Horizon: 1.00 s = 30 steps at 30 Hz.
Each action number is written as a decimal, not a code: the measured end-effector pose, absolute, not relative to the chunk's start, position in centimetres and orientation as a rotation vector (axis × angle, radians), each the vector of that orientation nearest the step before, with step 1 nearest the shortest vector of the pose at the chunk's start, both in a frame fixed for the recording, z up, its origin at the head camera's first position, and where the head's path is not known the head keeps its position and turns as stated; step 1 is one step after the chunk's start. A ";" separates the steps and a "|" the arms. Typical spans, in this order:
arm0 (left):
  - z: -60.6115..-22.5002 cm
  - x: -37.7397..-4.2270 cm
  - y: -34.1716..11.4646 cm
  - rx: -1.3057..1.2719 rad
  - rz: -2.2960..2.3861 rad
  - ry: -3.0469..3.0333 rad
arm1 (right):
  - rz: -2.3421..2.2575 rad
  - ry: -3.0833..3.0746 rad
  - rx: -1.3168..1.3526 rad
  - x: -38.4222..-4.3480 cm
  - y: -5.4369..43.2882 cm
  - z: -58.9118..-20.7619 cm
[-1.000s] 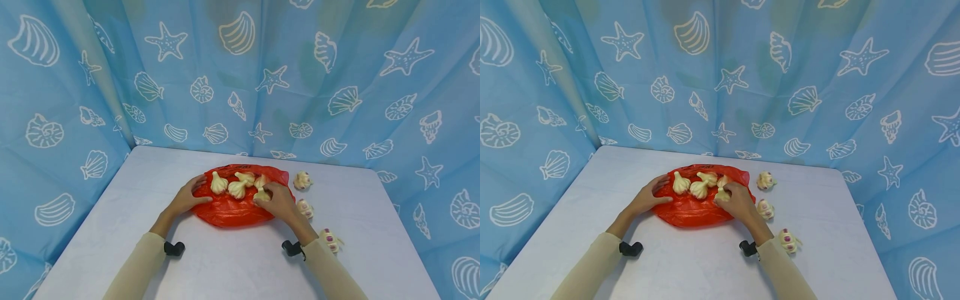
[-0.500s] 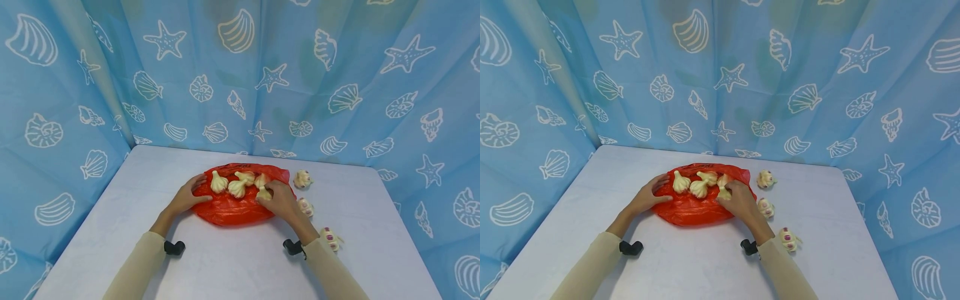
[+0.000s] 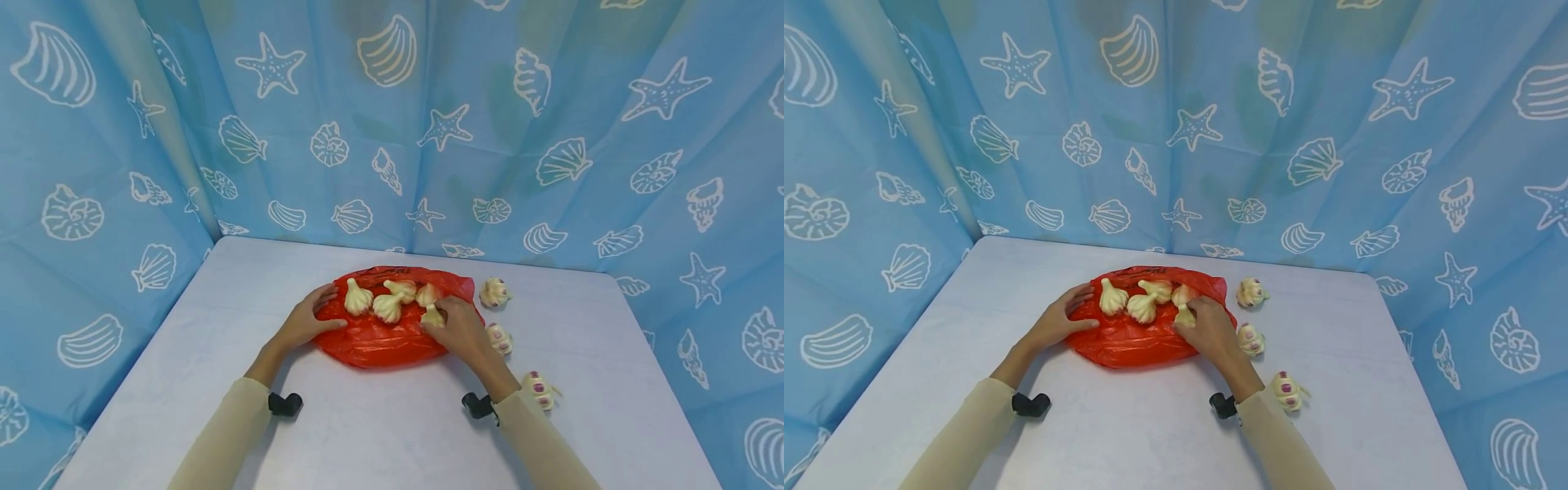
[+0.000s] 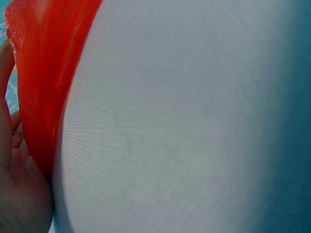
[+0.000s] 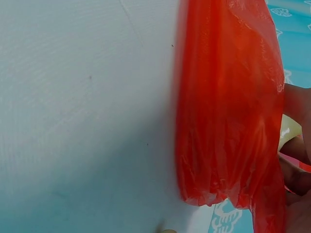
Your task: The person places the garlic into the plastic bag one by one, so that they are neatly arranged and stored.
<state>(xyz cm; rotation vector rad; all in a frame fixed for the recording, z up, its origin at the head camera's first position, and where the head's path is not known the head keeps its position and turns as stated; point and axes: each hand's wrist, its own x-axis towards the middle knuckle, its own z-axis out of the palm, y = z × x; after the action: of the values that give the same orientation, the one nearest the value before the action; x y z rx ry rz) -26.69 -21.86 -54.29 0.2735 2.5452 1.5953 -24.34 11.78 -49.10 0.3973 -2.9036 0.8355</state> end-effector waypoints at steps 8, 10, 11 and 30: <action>-54.3 -26.7 -21.8 0.258 1.597 2.549 | 0.822 -2.942 0.366 -24.2 11.8 -48.9; -54.3 -26.7 -21.8 0.261 1.602 2.545 | 0.818 -2.941 0.361 -24.1 11.8 -48.8; -54.3 -26.7 -21.8 0.262 1.603 2.544 | 0.818 -2.938 0.361 -24.1 11.9 -48.8; -54.4 -26.7 -21.7 0.248 1.596 2.553 | 0.787 -3.024 0.301 -24.1 11.4 -48.6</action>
<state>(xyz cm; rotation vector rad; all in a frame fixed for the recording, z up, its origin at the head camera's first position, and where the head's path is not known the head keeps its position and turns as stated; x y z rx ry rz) -26.69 -21.73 -54.38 0.2481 2.5535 1.5961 -24.09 11.38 -48.58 0.3009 -3.0237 0.7872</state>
